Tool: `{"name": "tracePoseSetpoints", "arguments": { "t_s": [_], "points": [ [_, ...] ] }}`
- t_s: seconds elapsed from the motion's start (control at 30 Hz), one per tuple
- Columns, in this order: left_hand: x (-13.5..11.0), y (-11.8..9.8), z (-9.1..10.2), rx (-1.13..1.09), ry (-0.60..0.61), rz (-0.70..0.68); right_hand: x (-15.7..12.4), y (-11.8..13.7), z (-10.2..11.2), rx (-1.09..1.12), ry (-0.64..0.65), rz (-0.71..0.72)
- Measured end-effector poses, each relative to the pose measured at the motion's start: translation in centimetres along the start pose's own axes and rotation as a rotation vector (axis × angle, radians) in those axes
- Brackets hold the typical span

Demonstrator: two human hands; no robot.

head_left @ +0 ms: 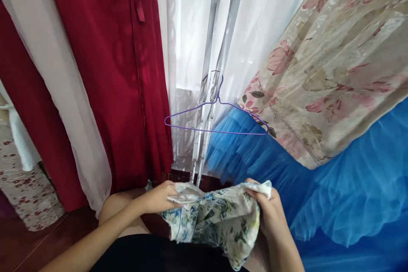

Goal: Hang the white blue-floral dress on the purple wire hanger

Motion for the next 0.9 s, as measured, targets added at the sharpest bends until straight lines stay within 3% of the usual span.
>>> {"name": "tracePoseSetpoints", "arguments": {
  "t_s": [0.13,0.27,0.33,0.4,0.5,0.73,0.83,0.9],
  "points": [
    [-1.1,-1.2,9.2,0.149,-0.168,0.003,4.5,3.3,0.1,-0.231,-0.042,0.152],
    [0.5,-3.8,19.0,0.211,-0.382,0.026,10.8,6.3,-1.0,-0.557,-0.076,0.376],
    [1.5,-5.4,22.5,0.314,-0.488,0.013,13.5,6.4,-1.4,-0.686,-0.133,0.455],
    [2.3,-7.4,24.7,0.460,-0.599,-0.026,15.5,5.6,-1.8,-0.800,-0.153,0.462],
    [3.5,-10.6,24.9,0.577,-0.696,-0.105,16.6,4.2,-2.8,-0.910,-0.112,0.402],
    [8.7,-15.9,18.6,0.509,-0.600,-0.206,12.1,5.0,-4.7,-0.833,-0.021,0.450],
    [9.3,-16.7,17.5,0.521,-0.690,-0.212,10.4,5.4,-2.0,-0.726,-0.137,0.492],
    [9.2,-16.6,17.4,0.509,-0.719,-0.228,9.9,5.4,1.7,-0.639,-0.365,0.464]
  ]
}}
Point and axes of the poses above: each hand's wrist, its own x-axis towards the middle knuckle, its own z-axis out of the back of the hand, y = z × x, the point moved 7 cm from there along x, towards the middle knuckle, and after that the axes turned 14 degrees about -x, right-handed, at the moved point
